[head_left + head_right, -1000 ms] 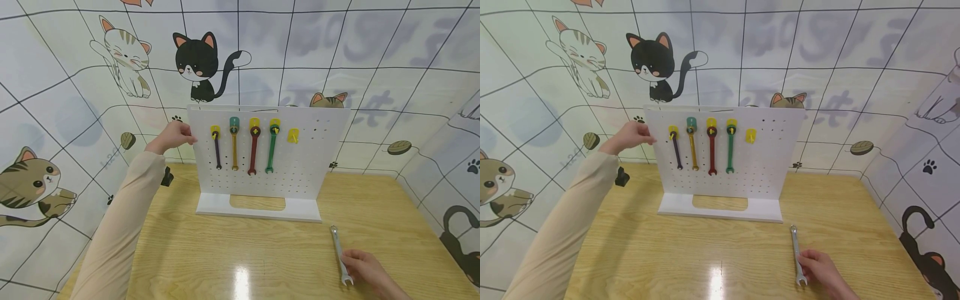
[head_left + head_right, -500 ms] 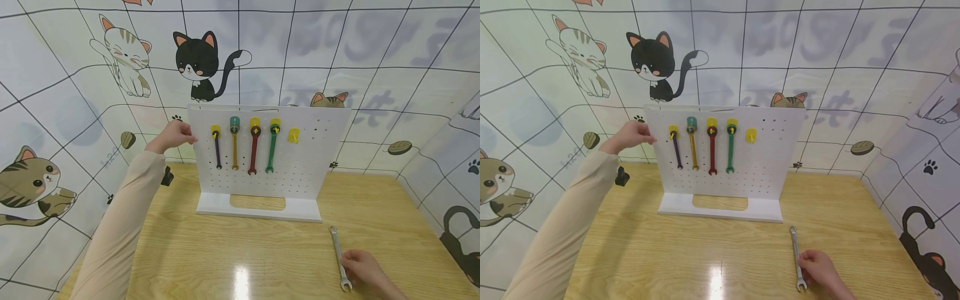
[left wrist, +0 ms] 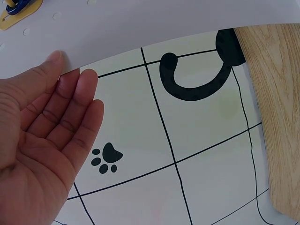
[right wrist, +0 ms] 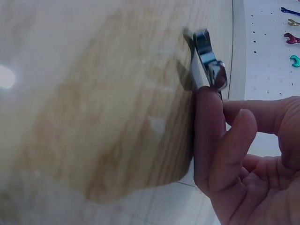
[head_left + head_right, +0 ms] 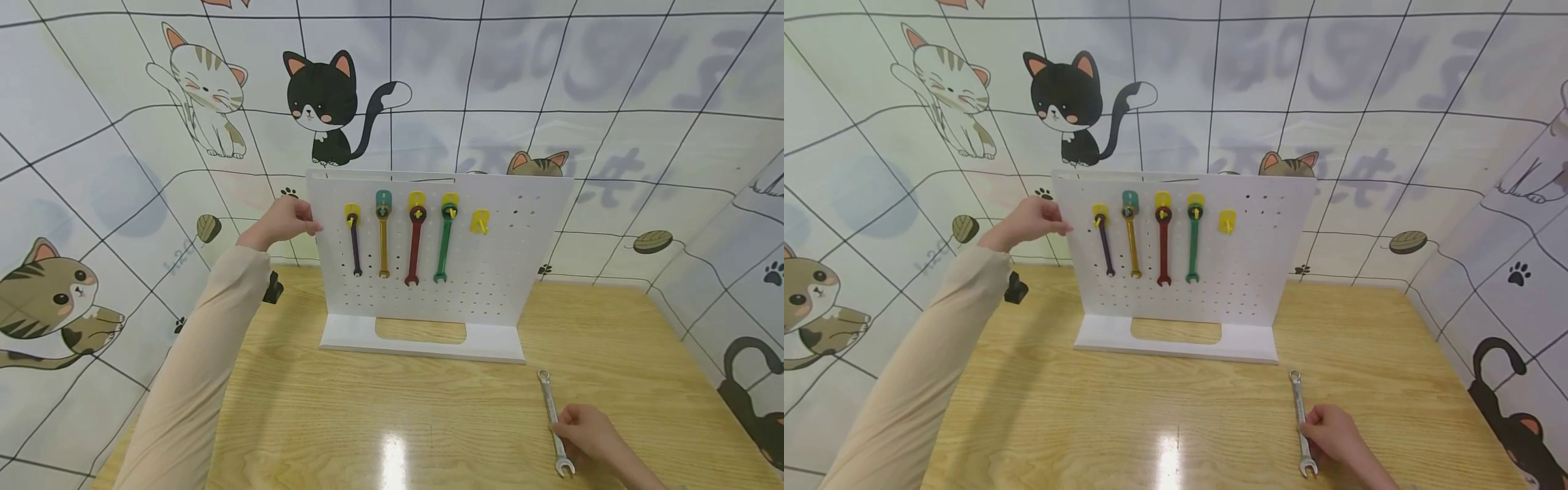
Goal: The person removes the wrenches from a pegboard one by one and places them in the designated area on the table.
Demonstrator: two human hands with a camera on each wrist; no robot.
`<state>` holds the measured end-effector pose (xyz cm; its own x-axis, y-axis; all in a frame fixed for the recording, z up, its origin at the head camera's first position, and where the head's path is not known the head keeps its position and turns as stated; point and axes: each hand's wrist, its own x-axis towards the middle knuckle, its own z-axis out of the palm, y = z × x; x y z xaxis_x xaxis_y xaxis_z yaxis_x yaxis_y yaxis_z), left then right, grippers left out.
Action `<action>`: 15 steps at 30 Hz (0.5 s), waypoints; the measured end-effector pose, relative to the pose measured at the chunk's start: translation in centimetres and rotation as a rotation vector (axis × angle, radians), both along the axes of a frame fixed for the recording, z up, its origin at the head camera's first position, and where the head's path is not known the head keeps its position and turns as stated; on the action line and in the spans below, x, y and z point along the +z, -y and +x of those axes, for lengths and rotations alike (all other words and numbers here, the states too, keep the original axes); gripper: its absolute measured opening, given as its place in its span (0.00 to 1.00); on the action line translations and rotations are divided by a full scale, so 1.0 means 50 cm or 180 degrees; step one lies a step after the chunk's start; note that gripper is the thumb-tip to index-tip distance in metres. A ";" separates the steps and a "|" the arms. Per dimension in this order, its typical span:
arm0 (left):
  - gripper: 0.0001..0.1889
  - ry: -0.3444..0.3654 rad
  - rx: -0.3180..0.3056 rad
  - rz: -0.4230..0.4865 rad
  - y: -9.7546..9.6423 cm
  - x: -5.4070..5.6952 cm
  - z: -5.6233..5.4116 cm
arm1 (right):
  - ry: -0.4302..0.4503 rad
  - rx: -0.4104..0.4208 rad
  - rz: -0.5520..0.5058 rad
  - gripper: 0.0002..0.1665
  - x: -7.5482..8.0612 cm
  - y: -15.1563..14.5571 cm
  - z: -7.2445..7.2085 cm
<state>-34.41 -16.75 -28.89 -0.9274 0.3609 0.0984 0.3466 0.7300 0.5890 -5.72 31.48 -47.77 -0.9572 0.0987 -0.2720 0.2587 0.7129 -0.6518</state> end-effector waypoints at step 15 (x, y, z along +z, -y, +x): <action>0.09 0.0003 -0.0008 -0.0016 0.002 -0.001 -0.001 | 0.0270 -0.0186 -0.0074 0.11 0.001 -0.004 -0.008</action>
